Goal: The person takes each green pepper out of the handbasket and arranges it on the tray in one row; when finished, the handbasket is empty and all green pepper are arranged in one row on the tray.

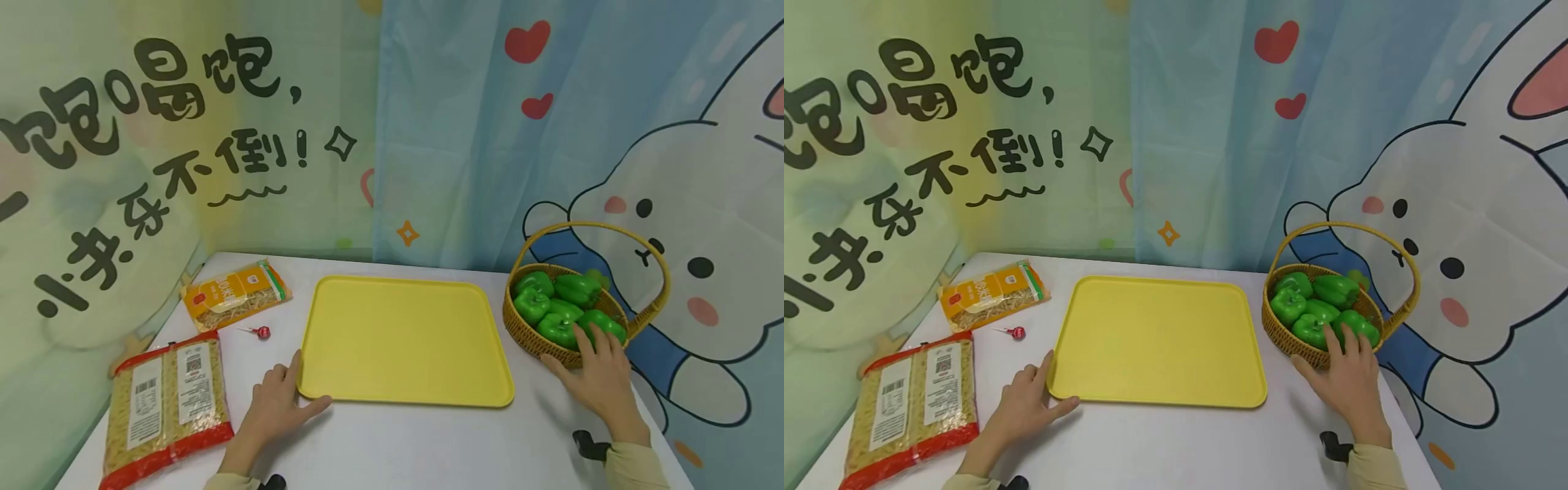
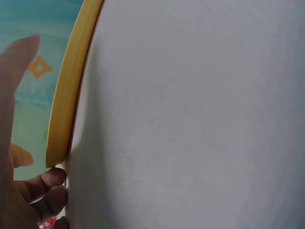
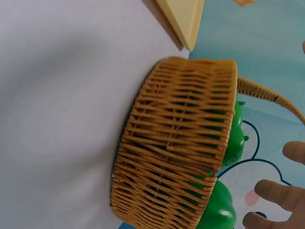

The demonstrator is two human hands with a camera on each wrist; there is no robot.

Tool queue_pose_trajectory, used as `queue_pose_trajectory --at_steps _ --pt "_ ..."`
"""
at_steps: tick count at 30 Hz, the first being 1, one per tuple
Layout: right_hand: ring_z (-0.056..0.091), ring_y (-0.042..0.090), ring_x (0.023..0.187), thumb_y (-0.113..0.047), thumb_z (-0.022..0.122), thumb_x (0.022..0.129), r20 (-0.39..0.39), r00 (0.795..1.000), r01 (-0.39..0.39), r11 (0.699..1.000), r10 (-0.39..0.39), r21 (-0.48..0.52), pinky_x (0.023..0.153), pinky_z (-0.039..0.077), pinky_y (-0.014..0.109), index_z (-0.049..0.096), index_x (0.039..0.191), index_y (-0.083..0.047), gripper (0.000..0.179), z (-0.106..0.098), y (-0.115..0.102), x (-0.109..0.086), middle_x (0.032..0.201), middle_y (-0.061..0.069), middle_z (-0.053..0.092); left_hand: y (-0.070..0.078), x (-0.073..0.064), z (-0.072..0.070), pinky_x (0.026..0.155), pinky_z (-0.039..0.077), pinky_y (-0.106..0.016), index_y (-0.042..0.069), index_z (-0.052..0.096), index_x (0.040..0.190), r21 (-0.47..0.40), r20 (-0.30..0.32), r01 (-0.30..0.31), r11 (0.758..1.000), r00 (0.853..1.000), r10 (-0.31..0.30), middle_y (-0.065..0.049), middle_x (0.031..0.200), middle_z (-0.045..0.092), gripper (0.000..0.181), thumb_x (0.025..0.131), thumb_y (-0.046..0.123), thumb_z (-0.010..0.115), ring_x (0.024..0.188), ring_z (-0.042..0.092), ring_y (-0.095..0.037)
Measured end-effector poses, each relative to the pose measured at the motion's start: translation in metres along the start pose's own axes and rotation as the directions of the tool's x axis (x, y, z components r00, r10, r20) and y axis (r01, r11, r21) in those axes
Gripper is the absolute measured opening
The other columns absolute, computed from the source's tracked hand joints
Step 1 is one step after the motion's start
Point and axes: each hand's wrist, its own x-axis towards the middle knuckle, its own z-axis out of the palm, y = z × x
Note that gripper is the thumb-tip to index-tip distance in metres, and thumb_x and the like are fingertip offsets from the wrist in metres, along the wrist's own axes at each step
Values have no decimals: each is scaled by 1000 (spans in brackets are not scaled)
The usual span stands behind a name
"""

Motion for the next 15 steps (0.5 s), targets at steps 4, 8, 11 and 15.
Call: queue_pose_trajectory --at_steps 4,8,11,15 --pt "26 65 133 -61 64 89 6 1000 -11 1000 11 -3 99 22 81 36 150 2 92 1 8 11 150 39 30 1 -1 1 70 30 -35 5 27 159 -2 23 11 1000 1000 -11 -11 113 53 119 75 82 62 97 46 -23" --pt "25 65 133 -63 62 89 19 999 -29 1000 29 -9 97 22 81 35 150 2 93 3 15 23 149 37 31 1 0 1 71 28 -36 5 25 159 -15 37 26 1000 999 -26 -13 118 53 120 75 81 64 98 46 -24" --pt "20 65 137 -65 60 89 36 998 -43 999 43 -6 98 18 82 33 151 1 94 2 21 32 149 37 31 1 1 3 72 27 -37 6 25 159 -22 43 40 999 998 -39 -13 120 53 119 76 81 64 98 45 -24" --pt "10 64 142 -68 56 90 85 994 -64 998 65 -13 100 13 82 32 153 1 97 0 27 41 150 38 27 0 3 4 72 27 -38 7 26 159 -26 46 50 998 998 -48 -13 122 54 117 76 80 63 97 44 -25"
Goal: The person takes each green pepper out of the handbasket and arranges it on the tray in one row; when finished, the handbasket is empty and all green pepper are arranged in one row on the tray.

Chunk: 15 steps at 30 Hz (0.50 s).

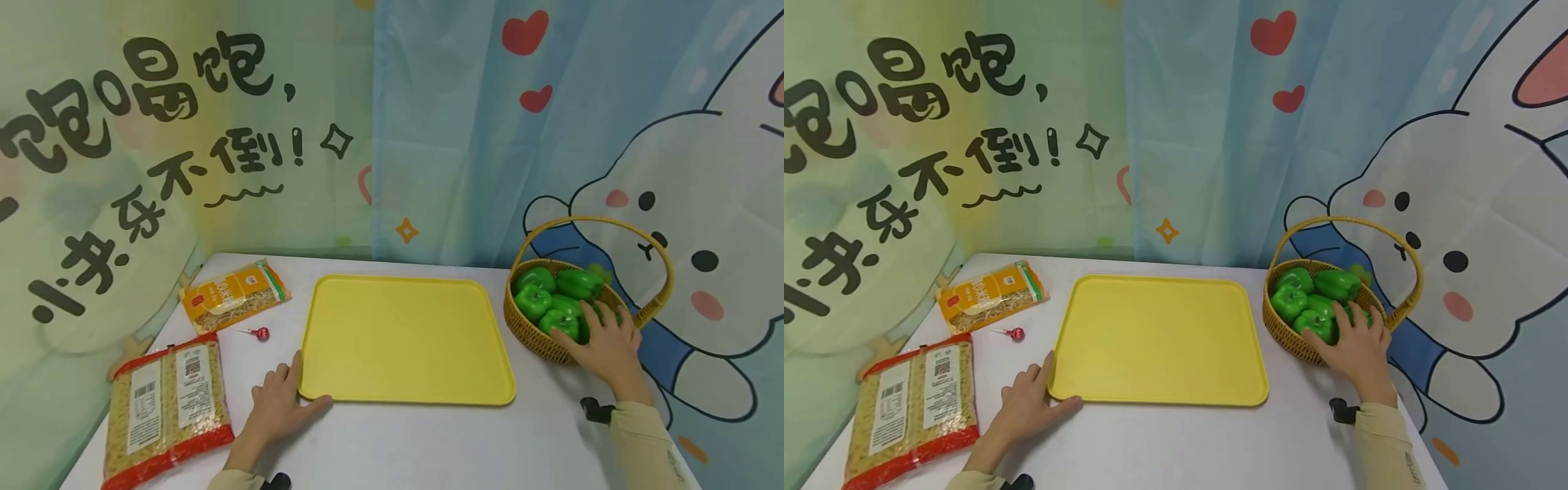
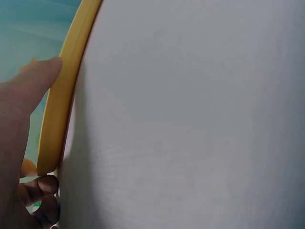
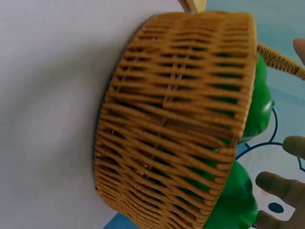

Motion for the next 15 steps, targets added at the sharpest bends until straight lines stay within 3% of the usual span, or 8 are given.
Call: queue_pose_trajectory --at_steps 15 --pt "-4 67 142 -74 49 90 124 992 0 999 7 -54 96 3 84 50 139 3 91 4 9 19 155 37 21 1 3 -2 71 24 -38 8 26 160 -27 30 22 999 999 -22 -14 123 54 116 76 78 66 94 41 -24"
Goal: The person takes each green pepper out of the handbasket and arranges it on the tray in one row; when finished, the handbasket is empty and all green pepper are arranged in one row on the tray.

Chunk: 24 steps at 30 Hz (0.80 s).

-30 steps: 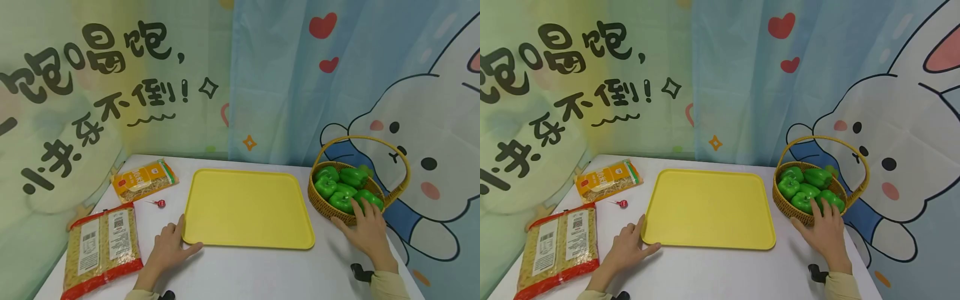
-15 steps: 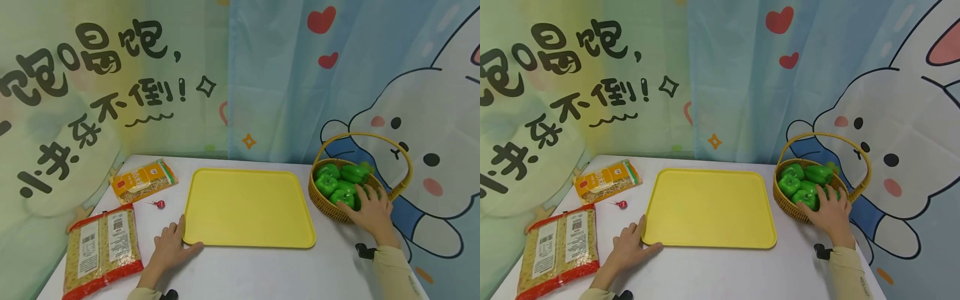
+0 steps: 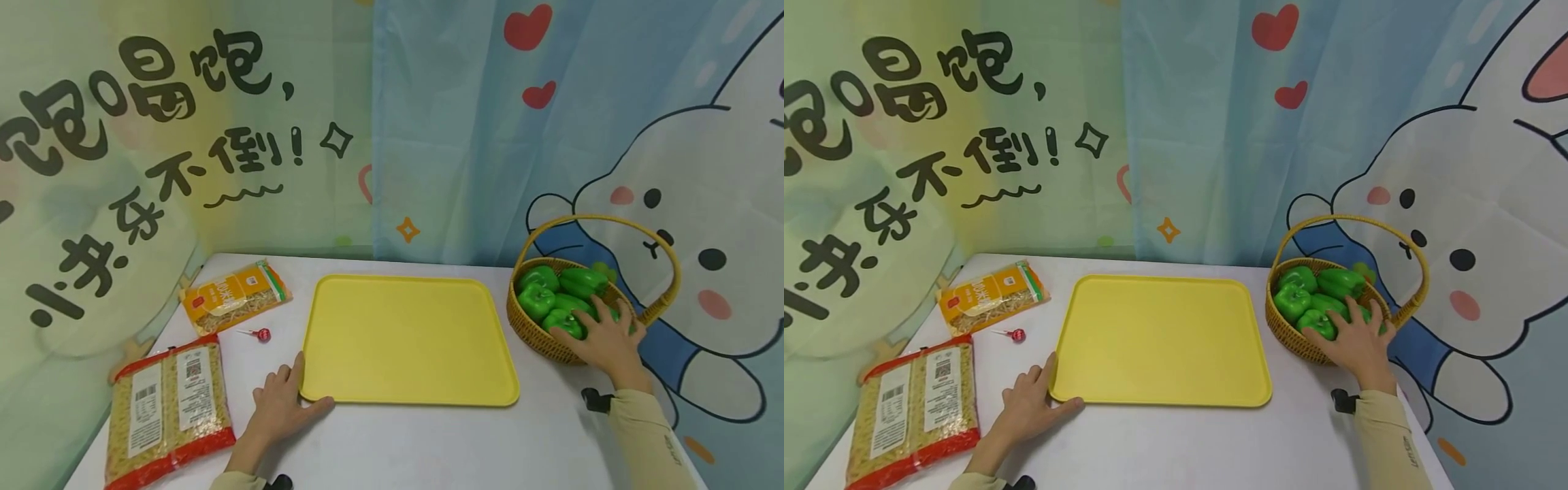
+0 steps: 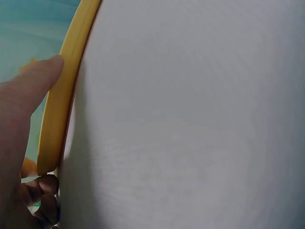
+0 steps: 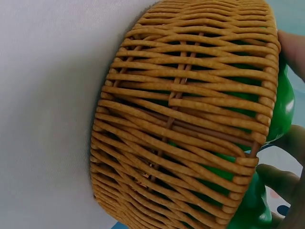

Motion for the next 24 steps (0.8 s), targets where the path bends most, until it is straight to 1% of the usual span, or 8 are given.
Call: queue_pose_trajectory --at_steps 9,15,24 --pt "-1 64 142 -70 50 92 -1 1000 8 999 -8 36 92 3 85 52 135 6 87 -2 -3 2 151 39 23 -1 0 1 70 23 -37 8 26 159 4 -33 -22 1000 999 23 -14 122 54 114 77 77 66 91 40 -23" --pt "1 64 141 -69 50 93 2 1000 7 998 -7 60 91 3 84 50 135 9 89 -6 -4 1 149 40 24 -1 -1 2 70 24 -37 8 25 160 -6 -9 -15 1000 1000 15 -14 122 54 116 76 77 67 92 40 -24" --pt "7 62 141 -65 54 94 -51 999 25 993 -19 119 95 4 82 43 140 10 89 -16 -11 1 146 40 30 -1 -1 1 71 24 -37 9 26 160 -14 2 -4 1000 1000 4 -13 121 53 116 76 77 67 93 39 -23"
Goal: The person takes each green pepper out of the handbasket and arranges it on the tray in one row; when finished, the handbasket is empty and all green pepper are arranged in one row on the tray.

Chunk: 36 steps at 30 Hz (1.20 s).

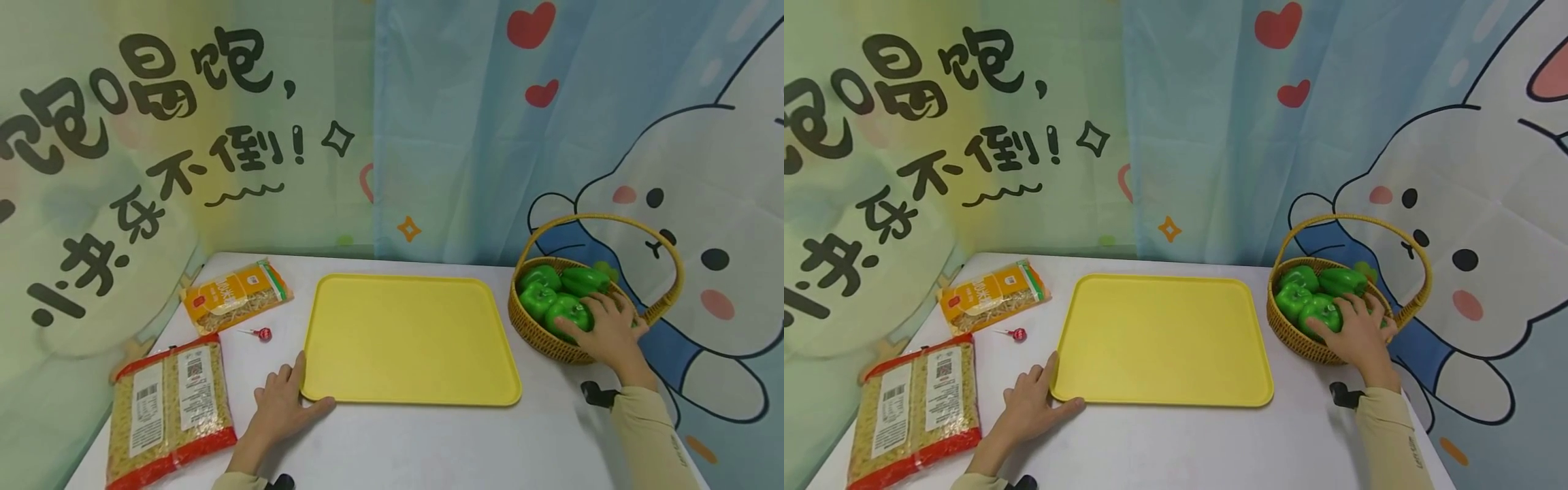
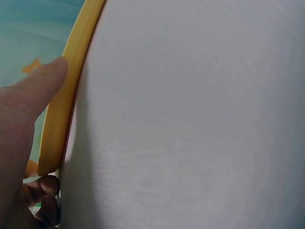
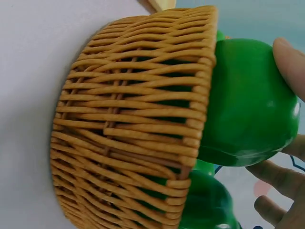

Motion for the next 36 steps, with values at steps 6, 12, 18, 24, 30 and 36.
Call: queue_pose_trajectory --at_steps 6,12,18,24,30,36 --pt "15 61 138 -61 58 94 -39 999 11 998 -9 54 94 8 74 41 143 9 87 -6 -14 -2 144 38 39 -2 0 0 71 24 -37 9 26 160 10 -20 -16 1000 1000 17 -13 121 54 116 76 77 67 92 39 -23" --pt "23 61 132 -60 61 93 -55 998 40 998 -37 58 92 12 72 42 144 8 87 -9 -32 -2 143 38 41 -3 -1 0 70 24 -37 8 26 160 9 -15 -9 1000 1000 10 -13 121 54 116 76 77 68 91 40 -23" --pt "33 59 130 -57 65 92 -85 993 87 994 -81 68 96 22 73 44 144 7 85 -10 -53 -2 143 34 46 -2 0 0 71 25 -37 9 25 160 3 -5 -4 1000 1000 4 -14 121 54 116 76 77 68 92 40 -24" --pt "42 53 130 -57 63 93 -5 997 78 983 -78 168 101 35 71 37 149 5 87 1 -78 -2 146 33 43 -1 1 0 70 24 -37 8 26 160 3 -23 -20 1000 1000 21 -14 120 54 116 76 76 68 90 39 -23" --pt "53 45 122 -53 64 94 30 986 152 957 -165 248 97 44 61 42 146 2 79 37 -104 8 140 27 50 -4 3 3 70 25 -37 9 26 160 7 -27 -17 1000 999 18 -14 121 54 116 76 77 68 92 40 -24" --pt "55 42 124 -52 65 94 107 964 199 927 -244 318 97 48 57 45 146 -1 76 73 -133 14 141 24 52 -2 2 2 71 25 -37 9 25 160 -2 -17 -13 1000 1000 13 -13 120 53 117 75 76 68 92 40 -24"
